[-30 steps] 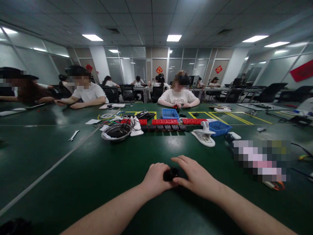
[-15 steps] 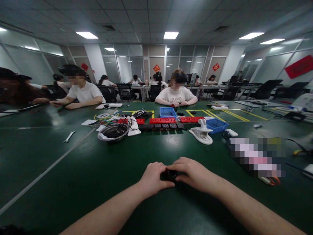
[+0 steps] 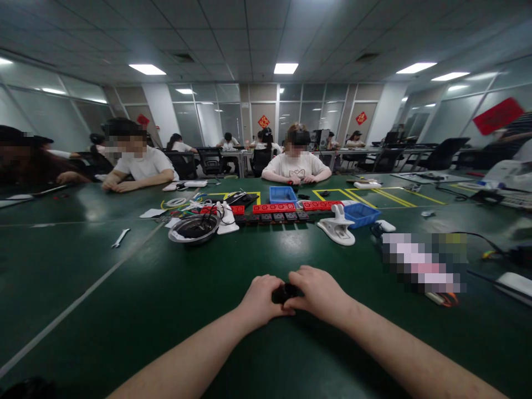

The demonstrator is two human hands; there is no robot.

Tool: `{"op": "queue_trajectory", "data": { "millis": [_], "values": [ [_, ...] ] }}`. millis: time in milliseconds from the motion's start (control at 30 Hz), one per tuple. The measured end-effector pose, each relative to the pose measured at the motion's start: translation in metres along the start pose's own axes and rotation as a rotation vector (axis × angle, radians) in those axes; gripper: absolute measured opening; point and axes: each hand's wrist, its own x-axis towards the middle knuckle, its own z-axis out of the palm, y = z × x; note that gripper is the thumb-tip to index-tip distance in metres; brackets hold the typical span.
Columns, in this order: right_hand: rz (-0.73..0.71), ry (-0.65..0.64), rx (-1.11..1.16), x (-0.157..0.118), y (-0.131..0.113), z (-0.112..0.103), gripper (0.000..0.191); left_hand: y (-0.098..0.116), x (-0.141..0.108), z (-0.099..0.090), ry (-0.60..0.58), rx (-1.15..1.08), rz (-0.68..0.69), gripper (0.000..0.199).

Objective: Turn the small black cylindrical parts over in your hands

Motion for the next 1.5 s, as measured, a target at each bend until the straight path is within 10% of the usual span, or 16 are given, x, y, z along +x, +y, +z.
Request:
{"op": "queue_trajectory", "data": {
  "millis": [400, 600, 767, 1167, 1500],
  "values": [
    [0.199, 0.100, 0.007, -0.005, -0.003, 0.005, 0.052, 0.009, -0.005, -0.004, 0.016, -0.002, -0.046, 0.035],
    [0.045, -0.202, 0.733, 0.000, 0.046, 0.019, 0.033, 0.004, -0.006, -0.011, 0.045, -0.252, -0.056, 0.062],
    [-0.090, -0.370, 1.039, 0.000, 0.056, 0.022, 0.056, 0.000, -0.004, -0.017, 0.033, -0.451, 0.016, 0.051],
    [-0.071, -0.303, 0.814, 0.004, 0.047, 0.036, 0.019, 0.011, -0.004, -0.018, -0.054, -0.440, -0.002, 0.035],
    [0.156, -0.070, 0.343, 0.001, 0.010, 0.043, 0.027, 0.018, -0.010, 0.000, 0.250, -0.269, -0.232, 0.031]
  ]
}}
